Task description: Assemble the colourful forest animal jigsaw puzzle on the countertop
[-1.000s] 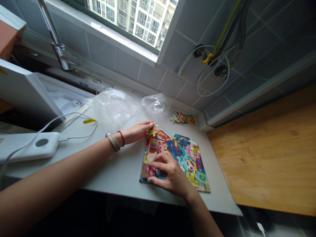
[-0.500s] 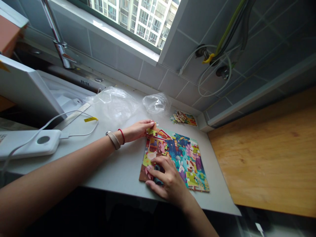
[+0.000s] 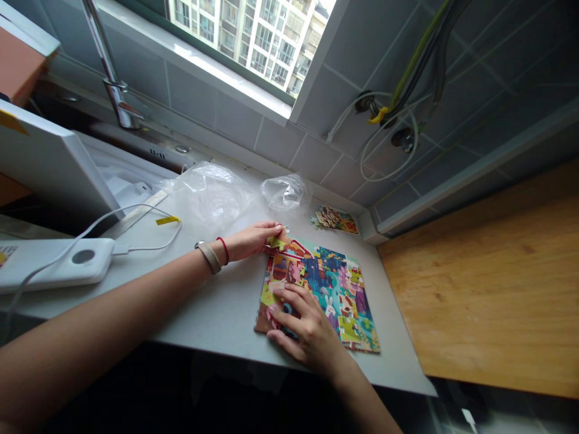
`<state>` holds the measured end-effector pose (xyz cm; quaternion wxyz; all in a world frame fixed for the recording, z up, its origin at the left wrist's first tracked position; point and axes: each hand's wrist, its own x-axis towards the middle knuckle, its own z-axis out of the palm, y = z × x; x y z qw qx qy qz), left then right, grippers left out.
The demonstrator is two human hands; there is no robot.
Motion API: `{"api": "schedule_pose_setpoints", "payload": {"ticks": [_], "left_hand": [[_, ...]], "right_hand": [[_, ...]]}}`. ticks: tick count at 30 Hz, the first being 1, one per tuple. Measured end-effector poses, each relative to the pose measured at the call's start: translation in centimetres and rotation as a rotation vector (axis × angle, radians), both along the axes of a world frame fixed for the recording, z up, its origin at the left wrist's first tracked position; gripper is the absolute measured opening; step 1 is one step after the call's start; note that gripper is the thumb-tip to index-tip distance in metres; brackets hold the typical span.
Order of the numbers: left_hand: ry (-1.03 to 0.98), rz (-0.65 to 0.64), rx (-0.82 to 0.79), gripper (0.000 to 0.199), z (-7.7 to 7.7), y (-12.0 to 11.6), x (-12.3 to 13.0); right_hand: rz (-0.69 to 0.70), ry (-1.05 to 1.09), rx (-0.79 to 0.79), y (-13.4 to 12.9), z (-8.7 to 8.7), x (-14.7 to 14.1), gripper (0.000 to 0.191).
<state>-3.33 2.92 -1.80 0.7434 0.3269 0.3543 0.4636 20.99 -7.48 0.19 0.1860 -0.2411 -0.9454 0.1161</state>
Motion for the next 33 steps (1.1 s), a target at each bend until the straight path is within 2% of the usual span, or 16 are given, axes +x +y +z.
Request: {"api": "schedule_pose_setpoints", "payload": {"ticks": [5,8,10,13,16,18,21,24,30,33], "left_hand": [[0.016,0.001,-0.001,0.032,0.3,0.0,0.1],[0.054,-0.025,-0.004,0.035,0.5,-0.1,-0.2],[0.092,-0.059,-0.016,0.038,0.7,-0.2,-0.4],[0.142,-0.085,-0.026,0.041,0.8,-0.3,-0.5],[0.182,-0.086,-0.019,0.042,0.9,-0.3,-0.4],[0.196,-0.076,-0.02,0.042,0.9,-0.3,-0.3],[0.201,-0.058,-0.013,0.041,1.0,-0.3,-0.4],[0.187,-0.054,0.002,0.041,1.0,-0.2,-0.5],[0.138,-0.055,0.006,0.042,0.9,-0.1,-0.5],[0.131,-0.071,0.015,0.042,0.7,-0.1,-0.6]], "right_hand": [[-0.009,-0.036,0.04,-0.2,0.1,-0.2,0.031],[0.004,-0.002,-0.044,0.9,0.2,0.1,0.039],[-0.071,0.017,-0.117,2.4,0.3,0.5,0.043],[-0.277,0.0,-0.188,5.0,0.2,1.3,0.045],[-0.319,-0.022,-0.265,6.7,0.0,1.7,0.051],[-0.32,0.001,-0.304,7.0,-0.2,1.7,0.046],[-0.343,0.064,-0.346,6.6,-0.3,1.9,0.04],[-0.33,0.098,-0.394,5.8,-0.1,2.5,0.044],[-0.128,0.066,-0.562,3.4,1.5,4.0,0.048],[-0.072,0.028,-0.564,2.2,1.7,4.0,0.047]]}}
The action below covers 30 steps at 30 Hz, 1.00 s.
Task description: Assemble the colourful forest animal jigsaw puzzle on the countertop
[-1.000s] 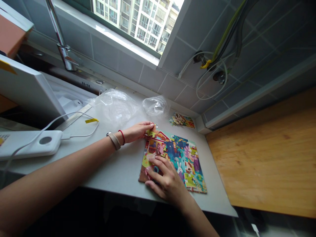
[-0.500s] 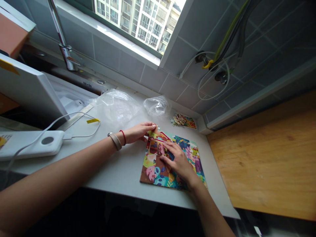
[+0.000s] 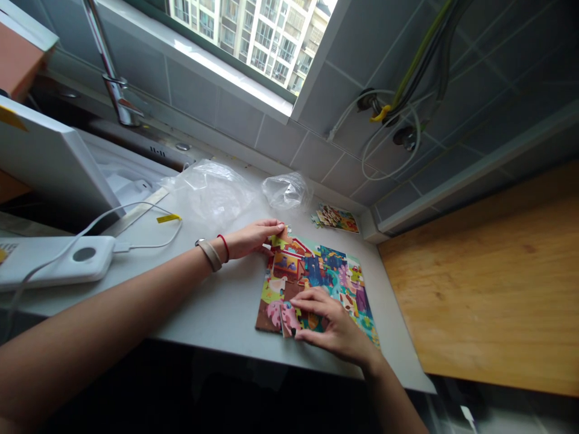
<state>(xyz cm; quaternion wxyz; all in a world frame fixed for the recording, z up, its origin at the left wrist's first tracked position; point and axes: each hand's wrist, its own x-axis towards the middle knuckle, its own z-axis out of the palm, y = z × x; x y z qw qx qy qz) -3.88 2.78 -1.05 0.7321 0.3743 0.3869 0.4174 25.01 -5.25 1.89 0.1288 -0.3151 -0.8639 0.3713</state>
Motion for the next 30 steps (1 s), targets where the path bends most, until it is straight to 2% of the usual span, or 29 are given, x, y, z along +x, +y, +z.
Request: {"api": "schedule_pose_setpoints", "payload": {"ticks": [10,17,23,27,30], "left_hand": [[0.013,0.018,0.0,0.034,-0.1,0.1,0.1],[0.002,0.032,-0.003,0.035,-0.1,0.1,0.1],[-0.003,0.03,0.0,0.04,-0.1,0.1,0.2],[-0.005,0.025,0.007,0.041,-0.2,0.1,0.2],[-0.003,0.026,0.013,0.041,-0.2,0.1,0.2]], "right_hand": [[-0.116,-0.024,0.102,-1.5,-1.9,-0.3,0.056],[-0.327,-0.148,0.113,-2.0,-2.2,-0.6,0.061],[-0.386,-0.156,0.139,-2.2,-1.9,-1.4,0.038],[-0.421,-0.117,0.132,-2.5,-1.8,-1.7,0.034],[-0.47,-0.07,0.108,-2.8,-2.0,-1.6,0.024]]}}
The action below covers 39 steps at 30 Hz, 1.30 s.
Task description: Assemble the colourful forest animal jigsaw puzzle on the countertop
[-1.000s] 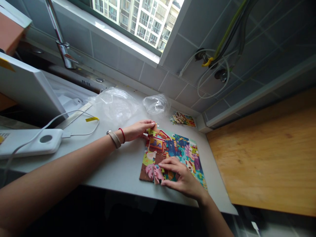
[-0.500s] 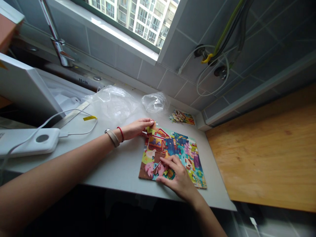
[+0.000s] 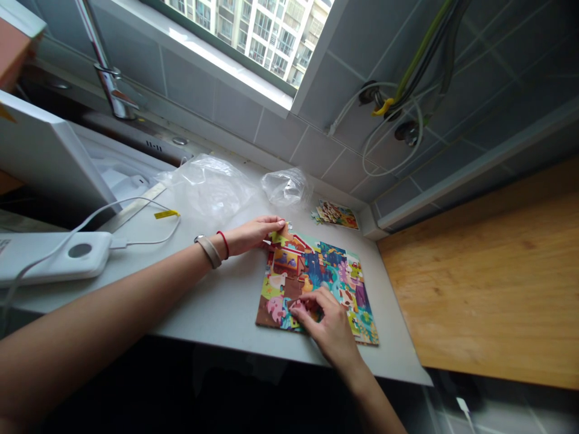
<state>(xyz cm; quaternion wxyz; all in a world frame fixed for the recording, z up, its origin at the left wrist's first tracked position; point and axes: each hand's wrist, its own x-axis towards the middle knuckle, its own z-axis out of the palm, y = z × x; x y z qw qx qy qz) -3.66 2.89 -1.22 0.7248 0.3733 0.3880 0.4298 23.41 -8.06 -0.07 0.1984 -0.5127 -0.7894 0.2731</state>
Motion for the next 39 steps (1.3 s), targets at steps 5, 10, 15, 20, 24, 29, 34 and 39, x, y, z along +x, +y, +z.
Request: {"api": "schedule_pose_setpoints", "payload": {"ticks": [5,10,15,20,24,29,34,39], "left_hand": [[-0.008,-0.003,0.003,0.038,0.3,-0.1,0.0],[0.004,-0.006,0.007,0.038,0.4,-0.1,0.0],[0.006,-0.003,0.012,0.04,0.6,-0.2,-0.1],[-0.003,0.006,0.014,0.04,0.5,-0.2,0.1],[-0.004,0.008,0.014,0.042,0.2,-0.2,0.2],[0.0,0.016,0.014,0.042,0.2,-0.1,0.2],[0.008,0.014,0.018,0.045,0.1,0.0,0.2],[0.005,0.017,0.005,0.045,0.0,0.0,0.3]], "right_hand": [[0.048,0.008,-0.033,0.2,0.6,1.5,0.033],[0.189,-0.089,-0.116,0.4,1.8,2.3,0.043],[0.181,-0.073,-0.059,0.0,1.4,1.8,0.034],[0.199,-0.041,0.063,-0.1,0.5,1.6,0.036],[0.248,-0.075,0.086,-0.1,0.5,1.4,0.041],[0.282,-0.126,0.054,-0.1,0.8,1.2,0.042],[0.264,-0.113,0.041,-0.2,0.6,0.8,0.038],[0.191,-0.099,-0.028,-0.3,0.7,0.5,0.046]]}}
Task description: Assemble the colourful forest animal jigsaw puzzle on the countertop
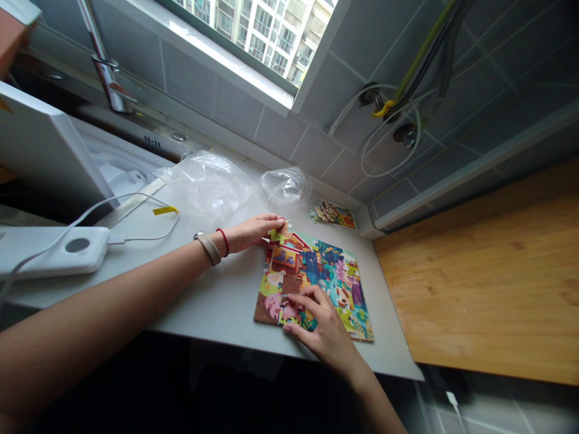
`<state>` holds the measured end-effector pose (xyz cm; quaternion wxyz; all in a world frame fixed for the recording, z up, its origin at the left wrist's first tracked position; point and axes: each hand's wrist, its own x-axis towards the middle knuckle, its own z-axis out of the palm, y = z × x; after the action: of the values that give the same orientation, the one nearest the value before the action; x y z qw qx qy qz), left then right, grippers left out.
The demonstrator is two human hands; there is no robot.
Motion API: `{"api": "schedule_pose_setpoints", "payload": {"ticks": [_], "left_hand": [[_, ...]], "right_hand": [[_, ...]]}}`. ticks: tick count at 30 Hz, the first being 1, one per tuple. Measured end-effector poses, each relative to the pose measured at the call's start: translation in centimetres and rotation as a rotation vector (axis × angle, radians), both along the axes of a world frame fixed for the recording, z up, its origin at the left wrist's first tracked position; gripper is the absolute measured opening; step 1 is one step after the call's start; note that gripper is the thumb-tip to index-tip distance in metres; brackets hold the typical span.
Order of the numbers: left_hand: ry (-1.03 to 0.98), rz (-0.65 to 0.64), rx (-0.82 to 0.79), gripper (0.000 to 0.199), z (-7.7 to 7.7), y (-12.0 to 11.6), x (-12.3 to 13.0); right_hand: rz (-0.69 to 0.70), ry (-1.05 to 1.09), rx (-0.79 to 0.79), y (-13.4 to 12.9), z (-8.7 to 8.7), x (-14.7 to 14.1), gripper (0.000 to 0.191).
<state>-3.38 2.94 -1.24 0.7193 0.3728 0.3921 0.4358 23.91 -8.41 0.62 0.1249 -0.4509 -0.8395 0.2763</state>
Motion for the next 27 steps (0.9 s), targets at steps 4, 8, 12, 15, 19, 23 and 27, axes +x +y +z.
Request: {"api": "schedule_pose_setpoints", "payload": {"ticks": [4,8,12,15,19,23,27], "left_hand": [[-0.011,-0.01,0.002,0.044,0.0,0.0,-0.1],[-0.004,-0.022,-0.014,0.041,0.2,0.0,-0.1],[0.008,-0.024,-0.017,0.038,0.3,-0.1,-0.1],[0.018,-0.028,-0.01,0.037,0.4,-0.2,-0.2],[0.016,-0.031,-0.013,0.038,0.5,-0.3,-0.2],[0.019,-0.023,-0.015,0.038,0.5,-0.3,-0.1],[0.03,-0.032,-0.015,0.038,0.5,-0.3,-0.1]], "right_hand": [[-0.057,0.016,-0.115,0.2,0.3,0.0,0.053],[-0.115,0.134,-0.189,0.4,0.6,0.2,0.028],[-0.255,0.363,-0.454,0.4,0.5,0.5,0.035],[-0.358,0.546,-0.48,0.5,0.0,0.5,0.038],[-0.477,0.694,-0.455,0.4,-0.8,0.4,0.047],[-0.534,0.702,-0.506,-0.1,-1.3,0.3,0.051],[-0.592,0.683,-0.48,-0.8,-1.6,-0.1,0.048]]}}
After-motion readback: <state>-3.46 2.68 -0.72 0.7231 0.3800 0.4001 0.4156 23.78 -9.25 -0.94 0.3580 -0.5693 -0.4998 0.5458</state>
